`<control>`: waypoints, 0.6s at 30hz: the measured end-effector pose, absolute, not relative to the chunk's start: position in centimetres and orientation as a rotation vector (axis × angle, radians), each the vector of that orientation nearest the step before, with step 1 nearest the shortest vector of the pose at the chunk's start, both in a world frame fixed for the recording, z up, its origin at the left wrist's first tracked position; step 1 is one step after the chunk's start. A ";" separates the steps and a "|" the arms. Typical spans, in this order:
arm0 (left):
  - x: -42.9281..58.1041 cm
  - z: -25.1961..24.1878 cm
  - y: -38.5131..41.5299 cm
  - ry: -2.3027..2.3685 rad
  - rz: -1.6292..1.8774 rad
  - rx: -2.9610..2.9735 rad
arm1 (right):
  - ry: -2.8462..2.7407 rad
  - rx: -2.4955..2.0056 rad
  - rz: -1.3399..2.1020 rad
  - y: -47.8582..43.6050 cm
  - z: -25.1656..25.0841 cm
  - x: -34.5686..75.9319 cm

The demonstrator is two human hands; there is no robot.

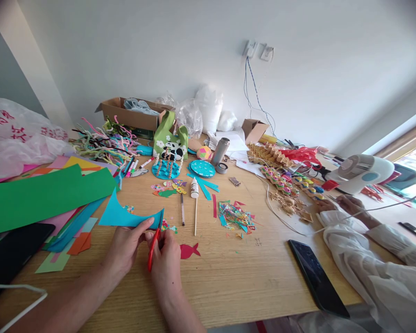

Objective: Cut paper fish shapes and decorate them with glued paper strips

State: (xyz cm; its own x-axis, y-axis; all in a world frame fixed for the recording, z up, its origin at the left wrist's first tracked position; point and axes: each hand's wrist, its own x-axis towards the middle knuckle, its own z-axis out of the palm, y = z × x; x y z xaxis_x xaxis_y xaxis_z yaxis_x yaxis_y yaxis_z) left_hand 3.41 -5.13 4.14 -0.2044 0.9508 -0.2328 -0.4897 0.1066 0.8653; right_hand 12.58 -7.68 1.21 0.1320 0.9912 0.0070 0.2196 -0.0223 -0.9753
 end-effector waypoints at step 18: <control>3.5 4.2 -5.2 1.084 1.414 0.546 | -1.230 -1.410 1.010 -7.7 0.9 12.5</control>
